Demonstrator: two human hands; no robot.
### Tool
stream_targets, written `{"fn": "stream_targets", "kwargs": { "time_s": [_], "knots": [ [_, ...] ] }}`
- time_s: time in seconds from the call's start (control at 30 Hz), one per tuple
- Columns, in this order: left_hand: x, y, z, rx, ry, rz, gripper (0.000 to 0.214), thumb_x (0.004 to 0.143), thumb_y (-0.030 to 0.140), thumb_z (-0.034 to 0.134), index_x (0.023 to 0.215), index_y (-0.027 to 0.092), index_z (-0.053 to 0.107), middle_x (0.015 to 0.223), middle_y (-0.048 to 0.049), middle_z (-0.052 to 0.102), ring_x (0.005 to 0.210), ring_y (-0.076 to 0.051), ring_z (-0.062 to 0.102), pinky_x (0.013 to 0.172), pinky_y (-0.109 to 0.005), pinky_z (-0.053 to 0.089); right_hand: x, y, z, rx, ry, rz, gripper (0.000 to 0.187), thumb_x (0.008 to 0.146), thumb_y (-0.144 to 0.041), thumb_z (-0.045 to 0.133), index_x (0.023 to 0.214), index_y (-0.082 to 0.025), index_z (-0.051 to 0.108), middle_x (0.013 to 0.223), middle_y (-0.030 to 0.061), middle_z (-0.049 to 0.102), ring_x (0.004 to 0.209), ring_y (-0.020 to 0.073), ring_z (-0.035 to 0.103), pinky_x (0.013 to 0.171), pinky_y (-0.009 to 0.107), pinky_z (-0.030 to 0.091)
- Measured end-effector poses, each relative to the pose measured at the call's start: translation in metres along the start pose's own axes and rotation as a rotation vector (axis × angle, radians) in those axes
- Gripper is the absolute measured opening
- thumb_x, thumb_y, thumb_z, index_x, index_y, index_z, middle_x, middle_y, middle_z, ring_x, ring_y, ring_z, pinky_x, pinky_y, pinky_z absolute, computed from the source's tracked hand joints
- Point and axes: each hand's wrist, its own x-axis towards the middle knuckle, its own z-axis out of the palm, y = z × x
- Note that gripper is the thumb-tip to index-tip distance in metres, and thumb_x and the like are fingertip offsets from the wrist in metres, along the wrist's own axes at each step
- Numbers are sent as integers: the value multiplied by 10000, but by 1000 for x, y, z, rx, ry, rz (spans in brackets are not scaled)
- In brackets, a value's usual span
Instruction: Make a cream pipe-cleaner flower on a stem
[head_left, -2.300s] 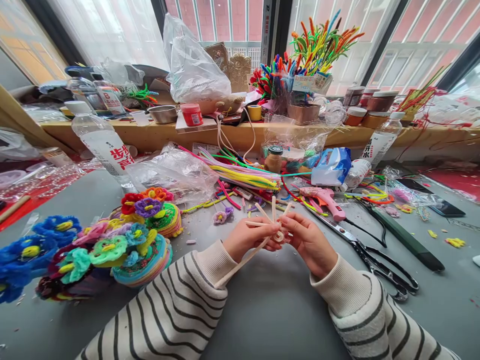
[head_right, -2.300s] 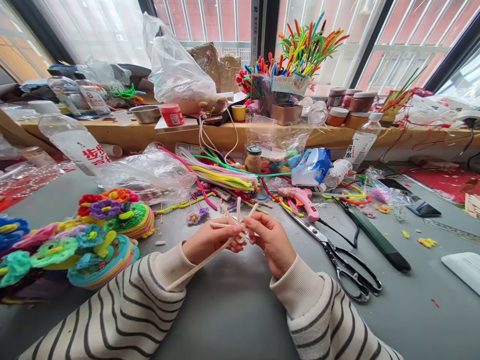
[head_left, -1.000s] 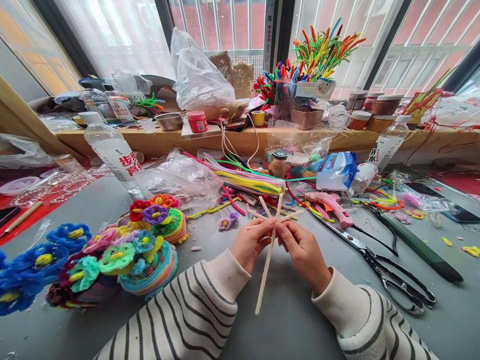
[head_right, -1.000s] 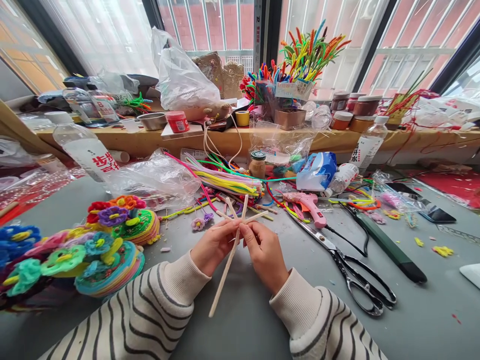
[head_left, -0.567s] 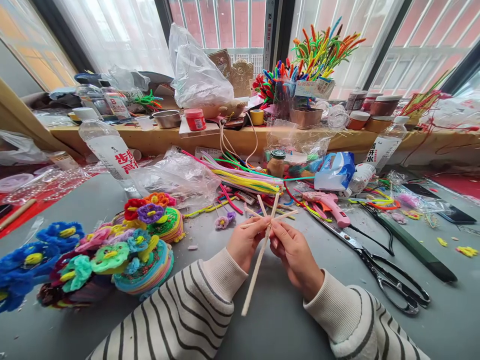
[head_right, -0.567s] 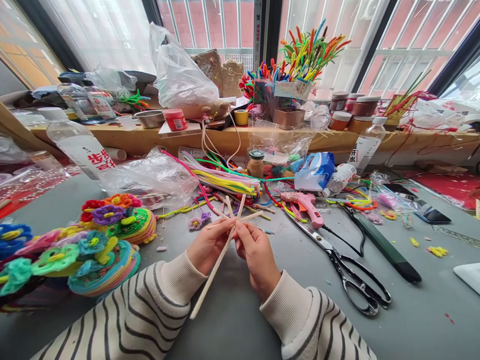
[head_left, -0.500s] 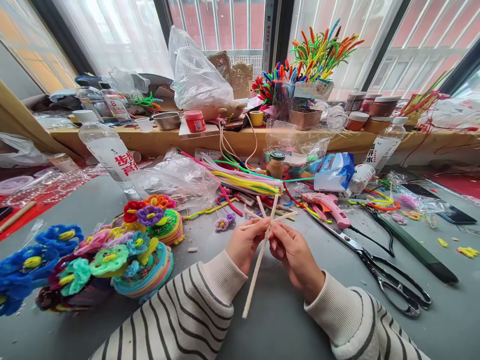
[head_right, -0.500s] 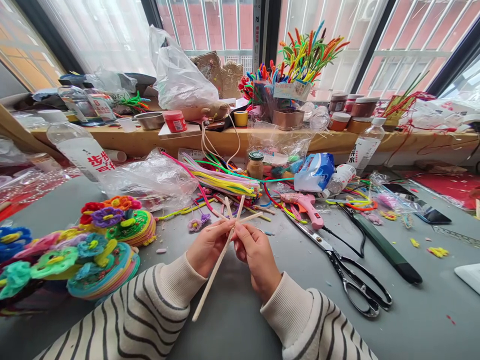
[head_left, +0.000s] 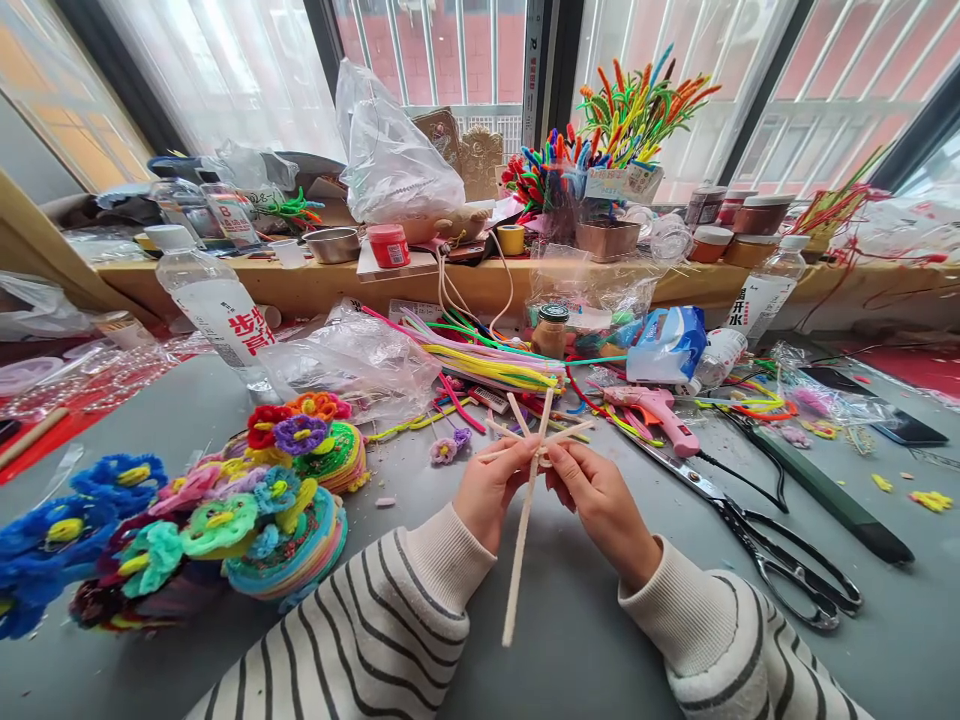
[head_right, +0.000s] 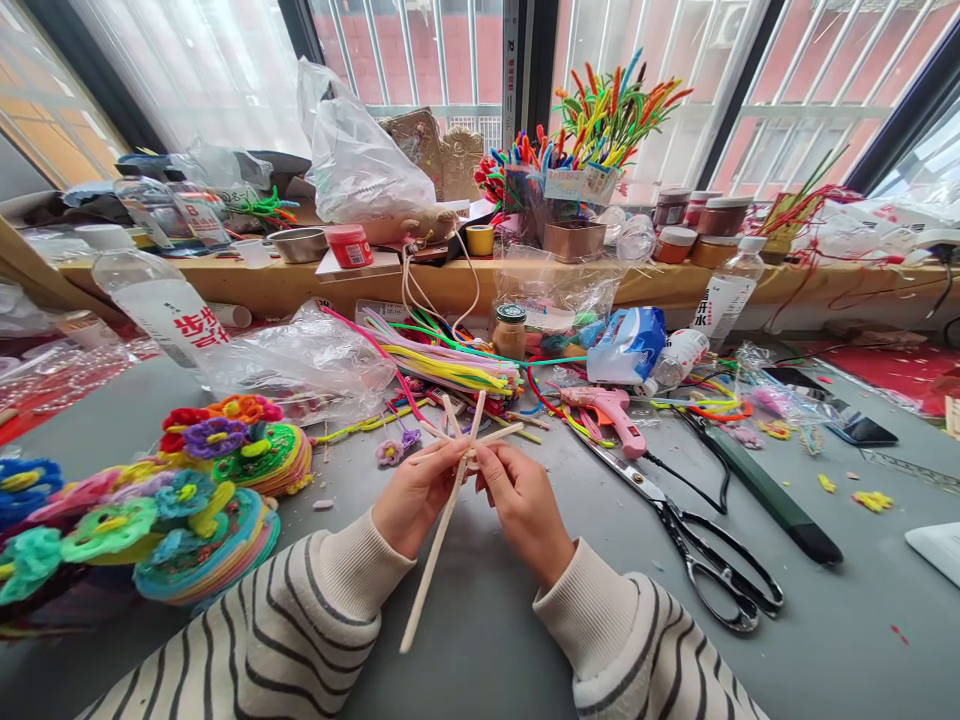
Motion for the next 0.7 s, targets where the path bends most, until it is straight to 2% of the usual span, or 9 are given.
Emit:
{"fn": "stream_targets", "kwargs": {
  "time_s": [0.13,0.27,0.43,0.57,0.7],
  "knots": [
    [0,0,-1,-11,2,-64,124,617,243,593,649,123,586,655,-10,602,630,-86,539,638,-200,392,2,-2,-9,-121,7,-47,223,802,-318,347,683,-168,462,518,-39,385,458,69,350,437,186,298],
    [0,0,-1,25,24,-124,152,609,258,601,674,125,569,656,-20,609,617,-89,554,597,-189,402,1,-3,-12,-163,-1,-84,218,804,-302,344,685,-166,466,562,-24,424,490,76,367,452,189,301],
    [-1,1,0,41,36,-90,151,579,244,626,640,125,556,581,14,573,533,-61,527,560,-178,399,0,-1,-9,-138,-48,-64,206,790,-313,368,745,-156,492,628,1,473,543,92,408,484,199,327],
    [-2,0,0,40,46,-71,156,559,237,639,615,121,551,541,27,546,507,-55,509,557,-185,396,-1,0,-8,-130,-26,-73,208,775,-318,392,695,-153,489,648,10,481,576,104,427,528,213,353],
    [-2,0,0,22,48,-63,167,543,241,648,603,120,550,524,29,538,484,-54,494,525,-183,382,-2,-2,-7,-143,3,-99,207,770,-312,397,641,-162,459,602,-10,441,536,95,403,501,207,342]
  ]
}}
